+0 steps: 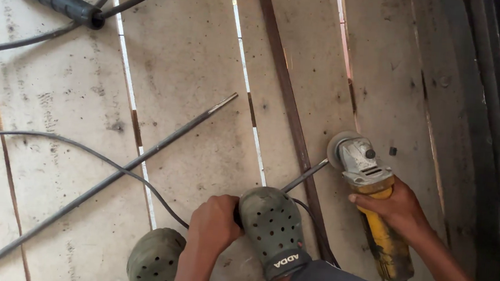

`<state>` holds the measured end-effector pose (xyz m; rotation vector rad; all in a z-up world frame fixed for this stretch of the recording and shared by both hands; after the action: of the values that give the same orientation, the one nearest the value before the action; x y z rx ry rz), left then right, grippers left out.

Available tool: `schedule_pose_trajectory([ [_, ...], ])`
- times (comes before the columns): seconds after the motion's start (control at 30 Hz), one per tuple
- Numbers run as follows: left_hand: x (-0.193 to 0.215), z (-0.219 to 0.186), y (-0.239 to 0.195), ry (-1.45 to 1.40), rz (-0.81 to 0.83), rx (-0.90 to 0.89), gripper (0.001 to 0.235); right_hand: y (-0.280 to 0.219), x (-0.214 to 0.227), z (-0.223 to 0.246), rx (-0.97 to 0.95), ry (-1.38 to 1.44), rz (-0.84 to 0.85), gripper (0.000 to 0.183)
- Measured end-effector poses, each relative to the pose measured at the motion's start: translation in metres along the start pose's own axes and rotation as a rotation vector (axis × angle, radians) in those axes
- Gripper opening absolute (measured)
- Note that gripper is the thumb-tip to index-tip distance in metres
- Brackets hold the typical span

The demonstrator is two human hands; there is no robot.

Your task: Using a handheld angle grinder to grind and smooth a metal rod on the floor.

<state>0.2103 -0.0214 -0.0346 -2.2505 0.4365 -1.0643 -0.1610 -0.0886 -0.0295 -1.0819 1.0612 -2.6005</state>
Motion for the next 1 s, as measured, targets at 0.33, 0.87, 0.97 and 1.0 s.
schedule_pose_trajectory([
  [0.33, -0.025, 0.011, -0.002, -0.037, -0.058, -0.068, 0.007, -0.002, 0.008, 0.012, 0.002, -0.098, -0.096, 0.065],
  [0.87, -0.038, 0.019, -0.005, -0.088, -0.08, -0.074, 0.008, -0.004, 0.012, 0.032, -0.029, -0.364, -0.147, 0.069],
  [0.97, -0.04, 0.02, -0.004, -0.101, -0.111, -0.099, 0.009, -0.014, 0.007, 0.051, 0.01, -0.403, -0.126, 0.072],
  [1.0, -0.039, 0.019, -0.005, -0.13, -0.115, -0.093, 0.009, -0.019, 0.004, 0.06, 0.059, -0.452, -0.121, 0.075],
])
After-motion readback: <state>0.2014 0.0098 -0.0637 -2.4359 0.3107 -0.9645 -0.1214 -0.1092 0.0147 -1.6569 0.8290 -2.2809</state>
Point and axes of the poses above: each hand's wrist, its own y-axis towards the middle knuckle, its own x-axis out of the back of the hand, z = x × y, the point moved 4 cm from there along y, towards the middle knuckle, and after that the axes turned 3 degrees about y, right-handed, at the moved point
